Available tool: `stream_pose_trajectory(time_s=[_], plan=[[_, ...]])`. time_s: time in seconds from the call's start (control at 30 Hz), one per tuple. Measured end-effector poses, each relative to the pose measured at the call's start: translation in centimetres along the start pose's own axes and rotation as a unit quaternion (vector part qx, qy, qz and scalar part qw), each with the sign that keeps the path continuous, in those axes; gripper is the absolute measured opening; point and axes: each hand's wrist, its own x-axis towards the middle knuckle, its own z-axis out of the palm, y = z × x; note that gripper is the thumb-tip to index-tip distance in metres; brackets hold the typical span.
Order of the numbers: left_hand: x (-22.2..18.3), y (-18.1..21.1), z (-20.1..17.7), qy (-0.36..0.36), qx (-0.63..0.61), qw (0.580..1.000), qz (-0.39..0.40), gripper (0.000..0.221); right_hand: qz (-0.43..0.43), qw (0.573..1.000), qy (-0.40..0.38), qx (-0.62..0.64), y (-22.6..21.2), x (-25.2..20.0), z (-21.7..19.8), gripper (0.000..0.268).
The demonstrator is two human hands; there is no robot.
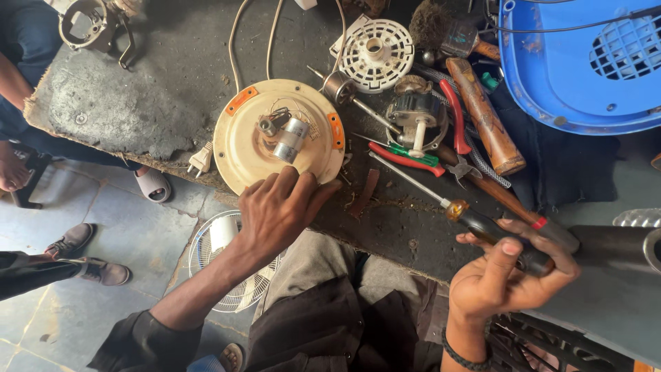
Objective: The person disassembles a fan motor, removes the stator, and uses a screwdriver to scrape and clean the inner housing. They handle the stator and rotor components, wiping them and adjusting parts within the motor casing.
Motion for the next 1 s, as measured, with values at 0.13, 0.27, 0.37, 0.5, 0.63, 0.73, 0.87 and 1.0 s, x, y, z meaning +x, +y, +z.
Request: stream_pose_trajectory(time_s=[0.13, 0.27, 0.37, 0.5, 0.63, 0.73, 0.87, 1.0], plan=[[-0.7, 0.3, -0.9, -0.039, -0.030, 0.999, -0.010, 0.018, 0.049, 0.999, 0.020, -0.010, -0.3, -0.1, 0.1, 0.028], [-0.4, 0.1, -0.3, -0.059, -0.005, 0.998, -0.015, 0.025, 0.058, 0.998, 0.005, -0.024, -0.3, 0.1, 0.1, 0.024], [-0.1, -0.1, 0.1, -0.034, 0.013, 0.999, 0.007, 0.035, 0.079, 0.997, -0.007, -0.026, -0.2, 0.1, -0.3, 0.022], [-0.2, 0.4, -0.5, -0.016, -0.031, 0.999, -0.027, 0.029, 0.097, 0.995, -0.010, -0.014, 0.0, 0.0, -0.7, 0.021], [-0.6, 0.5, -1.1, -0.038, -0.038, 0.998, 0.014, 0.013, 0.108, 0.994, -0.001, -0.005, 0.1, -0.2, -0.8, 0.022], [-0.4, 0.2, -0.3, -0.006, -0.027, 1.000, 0.016, 0.014, 0.120, 0.993, -0.002, 0.005, 0.2, -0.3, -0.9, 0.022], [0.0, -0.1, 0.7, 0.012, 0.005, 0.999, 0.035, 0.027, 0.130, 0.991, -0.002, 0.024, 0.4, -0.3, -1.1, 0.021], [-0.4, 0.1, -0.4, -0.002, -0.050, 0.998, 0.033, 0.019, 0.138, 0.990, 0.005, 0.032, 0.5, -0.3, -1.2, 0.021]])
